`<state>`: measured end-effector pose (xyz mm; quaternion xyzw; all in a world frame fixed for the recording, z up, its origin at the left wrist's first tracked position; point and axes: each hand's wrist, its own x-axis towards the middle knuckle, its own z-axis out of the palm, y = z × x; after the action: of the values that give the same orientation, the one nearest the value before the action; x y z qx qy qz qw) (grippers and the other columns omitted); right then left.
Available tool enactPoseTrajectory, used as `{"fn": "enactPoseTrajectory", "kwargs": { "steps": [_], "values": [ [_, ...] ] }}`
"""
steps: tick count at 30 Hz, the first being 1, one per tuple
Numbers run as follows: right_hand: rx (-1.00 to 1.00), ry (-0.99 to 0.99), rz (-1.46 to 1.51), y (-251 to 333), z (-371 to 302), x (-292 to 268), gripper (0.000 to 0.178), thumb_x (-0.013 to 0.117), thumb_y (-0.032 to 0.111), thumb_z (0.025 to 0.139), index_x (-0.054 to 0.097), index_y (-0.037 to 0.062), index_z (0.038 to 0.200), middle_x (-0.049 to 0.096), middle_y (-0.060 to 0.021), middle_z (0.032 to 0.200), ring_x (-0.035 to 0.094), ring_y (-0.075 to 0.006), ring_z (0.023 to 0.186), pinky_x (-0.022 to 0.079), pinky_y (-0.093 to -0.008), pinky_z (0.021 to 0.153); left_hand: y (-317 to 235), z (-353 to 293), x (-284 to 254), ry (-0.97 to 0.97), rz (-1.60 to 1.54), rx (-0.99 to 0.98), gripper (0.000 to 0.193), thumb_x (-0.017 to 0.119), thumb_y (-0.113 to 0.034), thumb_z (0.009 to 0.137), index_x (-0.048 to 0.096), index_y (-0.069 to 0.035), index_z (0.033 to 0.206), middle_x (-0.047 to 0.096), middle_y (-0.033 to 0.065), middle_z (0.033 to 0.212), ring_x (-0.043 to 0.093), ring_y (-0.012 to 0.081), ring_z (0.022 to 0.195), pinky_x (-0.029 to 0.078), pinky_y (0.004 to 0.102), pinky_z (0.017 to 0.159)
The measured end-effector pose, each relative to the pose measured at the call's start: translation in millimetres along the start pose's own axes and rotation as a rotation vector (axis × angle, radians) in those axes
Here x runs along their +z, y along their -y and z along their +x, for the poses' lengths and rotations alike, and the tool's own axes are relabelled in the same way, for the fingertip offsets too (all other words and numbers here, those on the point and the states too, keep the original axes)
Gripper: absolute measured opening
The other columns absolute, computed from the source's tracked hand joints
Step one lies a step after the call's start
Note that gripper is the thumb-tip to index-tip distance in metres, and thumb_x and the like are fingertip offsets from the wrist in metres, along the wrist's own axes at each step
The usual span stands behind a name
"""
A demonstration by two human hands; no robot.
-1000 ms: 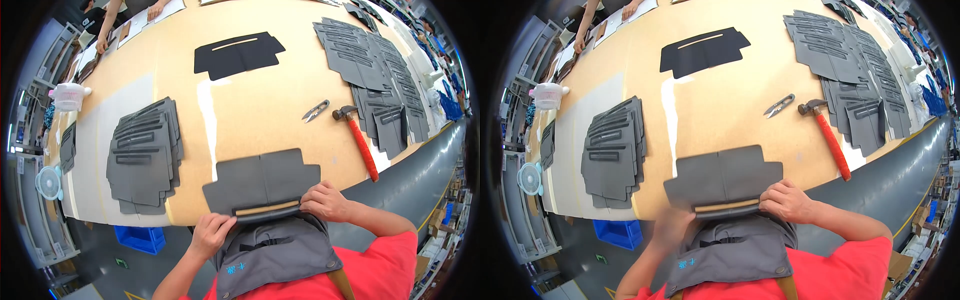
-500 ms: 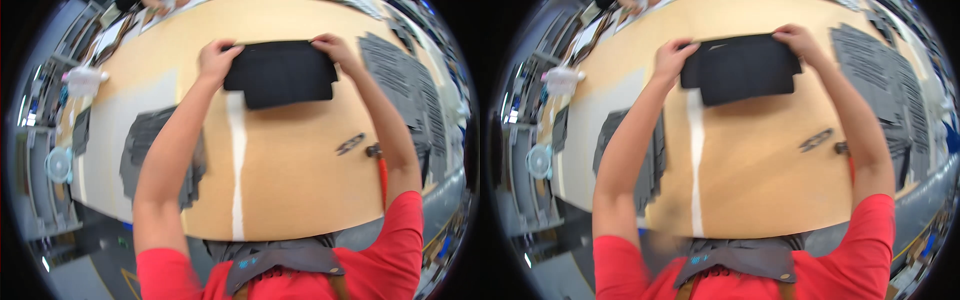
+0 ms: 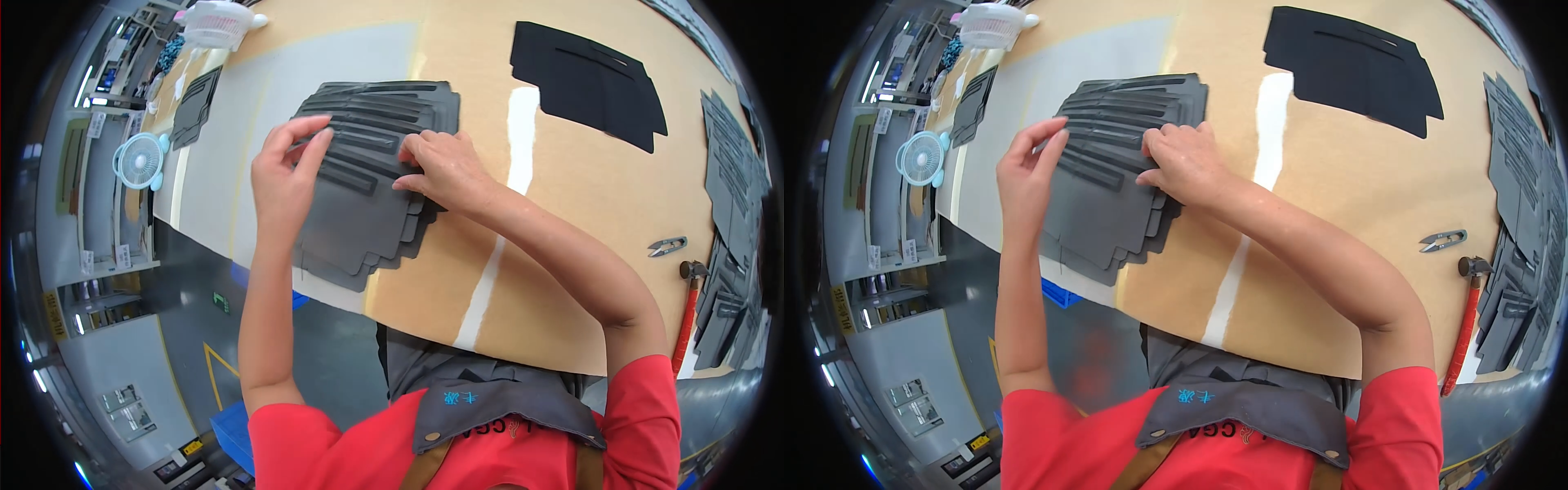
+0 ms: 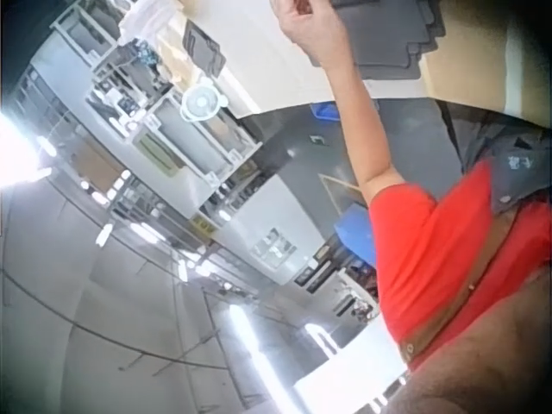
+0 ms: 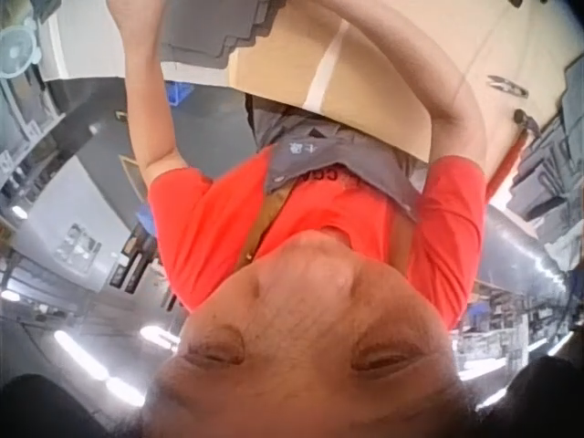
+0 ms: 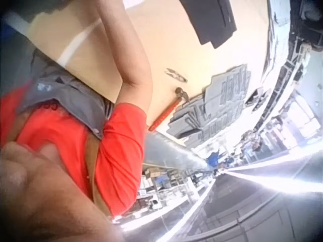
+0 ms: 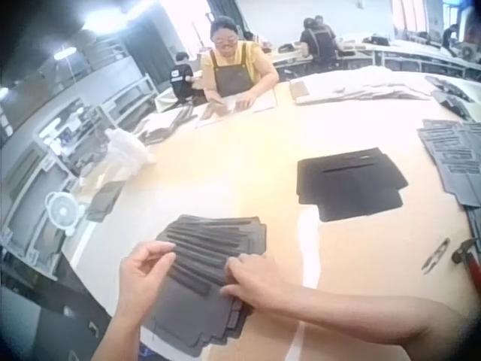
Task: Assembling leather components by inserting reinforcement strips into pre-cut slots and flattening with a hammer.
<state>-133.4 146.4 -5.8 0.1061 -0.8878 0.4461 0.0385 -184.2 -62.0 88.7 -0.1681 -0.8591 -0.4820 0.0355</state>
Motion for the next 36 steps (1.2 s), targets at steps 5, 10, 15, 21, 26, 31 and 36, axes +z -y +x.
{"fn": "enactPoseTrajectory", "kwargs": {
  "steps": [5,10,15,21,26,31,36],
  "values": [
    [-0.020,0.026,-0.287,5.6,5.0,12.6,0.026,0.080,0.028,0.085,0.060,0.0126,0.089,0.067,-0.0056,0.087,0.061,-0.0274,0.088,0.039,-0.0414,0.079,12.0,-42.5,-53.5,-0.093,-0.016,0.013,0.017,0.071,-0.005,0.096,0.074,-0.001,0.113,0.067,0.0054,0.115,0.064,0.0116,0.102,0.053,0.0268,0.090],
    [-0.197,-0.077,-0.192,21.2,-1.7,28.1,0.020,0.077,0.019,0.087,0.060,0.0098,0.092,0.068,-0.0083,0.092,0.065,-0.0307,0.088,0.049,-0.0417,0.075,2.3,-56.7,-64.3,-0.145,-0.055,-0.049,0.016,0.070,-0.006,0.097,0.074,-0.002,0.113,0.067,0.0050,0.116,0.064,0.0105,0.101,0.053,0.0268,0.090],
    [-0.158,-0.218,0.116,74.9,-51.0,-27.1,0.021,0.069,0.008,0.094,0.063,0.0057,0.114,0.072,-0.0102,0.093,0.069,-0.0248,0.080,0.056,-0.0339,0.071,-24.0,-74.2,-55.5,-0.202,0.017,0.073,0.016,0.070,-0.005,0.097,0.073,-0.003,0.112,0.069,0.0055,0.116,0.064,0.0122,0.101,0.053,0.0286,0.090],
    [0.581,-0.069,0.410,-10.0,-190.8,-157.3,0.024,0.066,0.006,0.098,0.061,0.0026,0.122,0.069,-0.0019,0.086,0.063,-0.0065,0.077,0.053,-0.0233,0.068,-51.0,-106.5,36.1,0.175,0.192,0.438,0.024,0.075,-0.009,0.090,0.071,-0.005,0.114,0.068,0.0091,0.114,0.065,0.0276,0.107,0.053,0.0390,0.094],
    [0.779,-0.033,0.325,-33.0,-256.8,-174.2,0.031,0.072,0.019,0.096,0.063,0.0027,0.121,0.067,0.0000,0.086,0.063,-0.0078,0.079,0.053,-0.0265,0.071,-10.0,-138.9,129.1,0.311,0.346,0.635,0.041,0.077,-0.025,0.088,0.066,-0.006,0.122,0.062,0.0106,0.124,0.058,0.0320,0.118,0.047,0.0435,0.102],
    [0.598,0.009,0.080,-18.6,-203.5,-144.9,0.035,0.075,0.028,0.092,0.070,-0.0008,0.111,0.075,-0.0132,0.090,0.072,-0.0188,0.084,0.055,-0.0320,0.079,-23.2,-164.4,144.3,0.481,0.284,0.639,0.051,0.075,-0.024,0.089,0.061,-0.001,0.131,0.059,0.0131,0.128,0.058,0.0322,0.113,0.048,0.0430,0.098],
    [0.557,0.029,0.138,-17.3,-175.3,-114.4,0.022,0.072,0.018,0.095,0.071,-0.0024,0.104,0.074,-0.0096,0.091,0.070,-0.0142,0.083,0.055,-0.0281,0.076,-26.5,-151.3,154.7,0.461,0.384,0.569,0.056,0.075,-0.023,0.089,0.058,-0.001,0.137,0.056,0.0114,0.134,0.056,0.0302,0.110,0.047,0.0411,0.095]
  ]
}}
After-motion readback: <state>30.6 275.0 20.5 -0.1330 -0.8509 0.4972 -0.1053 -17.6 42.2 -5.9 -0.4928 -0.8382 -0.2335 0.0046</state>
